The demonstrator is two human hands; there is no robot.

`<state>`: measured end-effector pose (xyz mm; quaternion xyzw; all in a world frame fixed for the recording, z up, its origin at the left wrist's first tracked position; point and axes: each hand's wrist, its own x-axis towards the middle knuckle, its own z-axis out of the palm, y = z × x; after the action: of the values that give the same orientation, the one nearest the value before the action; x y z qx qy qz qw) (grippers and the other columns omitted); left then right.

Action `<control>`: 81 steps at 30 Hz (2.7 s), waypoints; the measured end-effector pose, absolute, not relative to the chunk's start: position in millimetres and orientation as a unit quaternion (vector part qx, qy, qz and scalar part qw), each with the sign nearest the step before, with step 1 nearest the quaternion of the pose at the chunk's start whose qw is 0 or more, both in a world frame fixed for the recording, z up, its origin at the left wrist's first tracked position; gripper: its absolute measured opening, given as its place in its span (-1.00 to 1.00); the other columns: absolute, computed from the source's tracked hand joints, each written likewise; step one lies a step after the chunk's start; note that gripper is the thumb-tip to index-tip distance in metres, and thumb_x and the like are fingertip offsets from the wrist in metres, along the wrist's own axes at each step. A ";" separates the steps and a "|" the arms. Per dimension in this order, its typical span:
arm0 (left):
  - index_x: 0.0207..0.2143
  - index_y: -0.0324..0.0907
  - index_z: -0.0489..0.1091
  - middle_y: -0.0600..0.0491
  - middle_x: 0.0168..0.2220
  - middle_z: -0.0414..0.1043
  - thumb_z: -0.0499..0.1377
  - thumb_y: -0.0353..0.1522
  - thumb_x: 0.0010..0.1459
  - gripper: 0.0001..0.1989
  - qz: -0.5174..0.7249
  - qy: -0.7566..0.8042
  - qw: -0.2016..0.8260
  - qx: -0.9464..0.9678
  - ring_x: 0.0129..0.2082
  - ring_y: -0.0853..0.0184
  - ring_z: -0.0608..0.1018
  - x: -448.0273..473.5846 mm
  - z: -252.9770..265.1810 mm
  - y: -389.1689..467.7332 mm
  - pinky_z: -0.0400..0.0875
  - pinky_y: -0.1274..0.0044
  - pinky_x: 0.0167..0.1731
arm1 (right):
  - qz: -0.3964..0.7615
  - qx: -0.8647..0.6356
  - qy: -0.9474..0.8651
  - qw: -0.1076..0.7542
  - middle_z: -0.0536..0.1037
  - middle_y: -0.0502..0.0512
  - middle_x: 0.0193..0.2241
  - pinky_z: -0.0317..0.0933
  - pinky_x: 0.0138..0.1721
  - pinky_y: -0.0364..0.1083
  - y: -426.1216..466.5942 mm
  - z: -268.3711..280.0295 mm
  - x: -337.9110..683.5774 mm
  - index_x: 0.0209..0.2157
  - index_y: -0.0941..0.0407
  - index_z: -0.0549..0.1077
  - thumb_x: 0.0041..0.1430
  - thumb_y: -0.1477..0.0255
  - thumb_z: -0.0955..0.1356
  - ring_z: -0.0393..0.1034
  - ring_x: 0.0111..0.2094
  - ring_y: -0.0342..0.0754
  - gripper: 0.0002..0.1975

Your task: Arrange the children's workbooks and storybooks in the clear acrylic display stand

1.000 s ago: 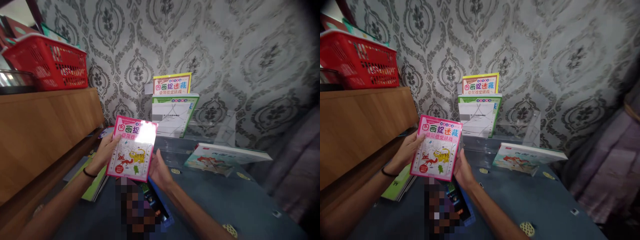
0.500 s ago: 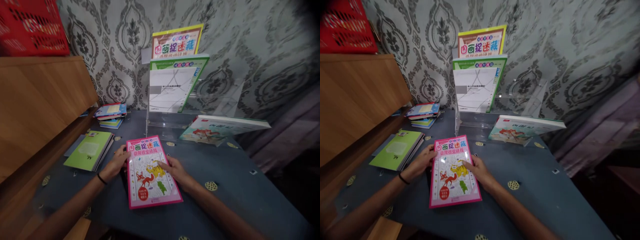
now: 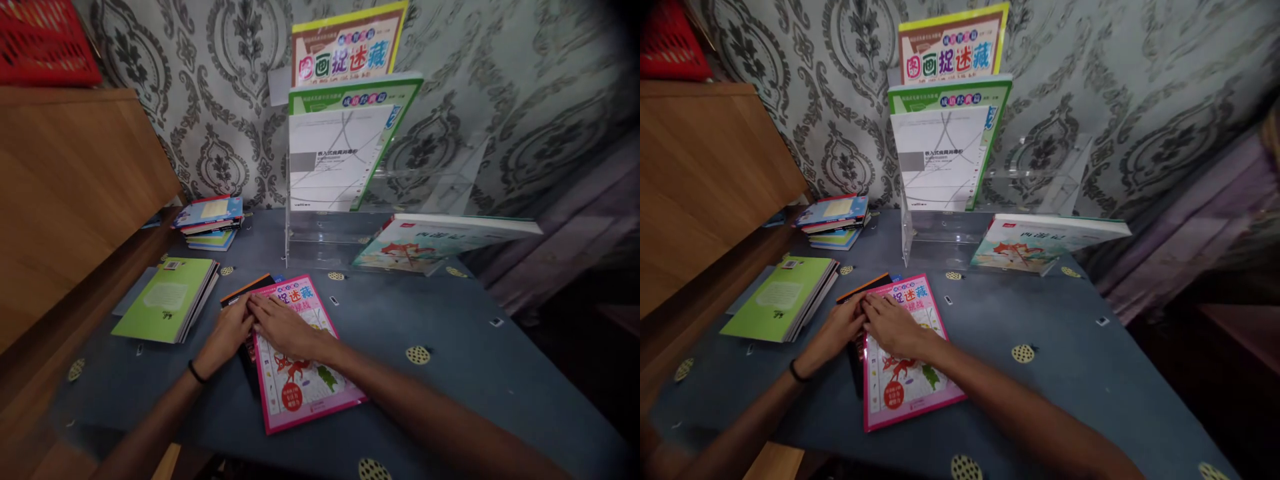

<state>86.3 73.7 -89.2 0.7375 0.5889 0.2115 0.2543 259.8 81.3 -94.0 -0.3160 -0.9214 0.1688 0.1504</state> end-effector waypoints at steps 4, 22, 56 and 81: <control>0.00 -0.20 0.41 0.05 -0.39 0.53 0.11 -0.35 0.20 -0.69 0.182 0.605 0.240 0.737 -0.41 0.26 0.53 86.2 -86.7 71.3 0.34 0.50 -0.36 | 0.153 -0.394 -0.893 0.155 0.18 0.41 0.34 -0.06 0.36 0.21 99.0 -110.1 283.3 0.31 0.31 0.21 0.43 0.29 0.14 0.00 0.39 0.15 -0.45; 0.27 -0.15 0.24 -0.17 0.30 0.26 0.09 -0.12 0.33 -0.46 0.104 0.420 0.156 0.888 0.31 0.07 0.31 96.5 -85.3 -11.3 0.13 0.12 0.31 | 0.120 -0.485 -0.851 0.161 0.20 0.30 0.34 -0.10 0.35 0.24 106.4 -125.8 331.2 0.32 0.22 0.23 0.42 0.29 0.10 0.02 0.38 0.12 -0.45; 0.26 -0.11 0.24 -0.16 0.28 0.26 0.12 -0.10 0.30 -0.45 0.140 0.444 0.092 0.880 0.26 0.04 0.32 72.7 -96.8 28.3 0.26 0.17 0.20 | 0.218 -0.202 -0.944 0.143 0.22 0.18 0.34 -0.18 0.41 0.12 -40.9 -94.9 308.3 0.35 0.05 0.16 0.33 0.33 0.35 -0.02 0.39 -0.01 -0.38; 0.00 -0.22 0.42 -0.12 -0.14 0.60 0.46 -0.26 -0.13 -0.38 0.465 0.476 0.675 0.318 -0.13 0.08 0.62 125.0 -85.8 36.2 0.51 0.36 -0.13 | 0.193 -0.482 -0.789 0.327 0.28 0.29 0.27 0.18 0.22 0.35 -8.3 -137.4 372.0 0.24 0.01 0.29 0.37 0.32 0.23 0.13 0.30 0.26 -0.56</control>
<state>125.0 36.2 -85.8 0.3183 0.4763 0.4651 0.6749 372.0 -8.3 -137.4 -0.4824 -0.7894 0.1930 0.3269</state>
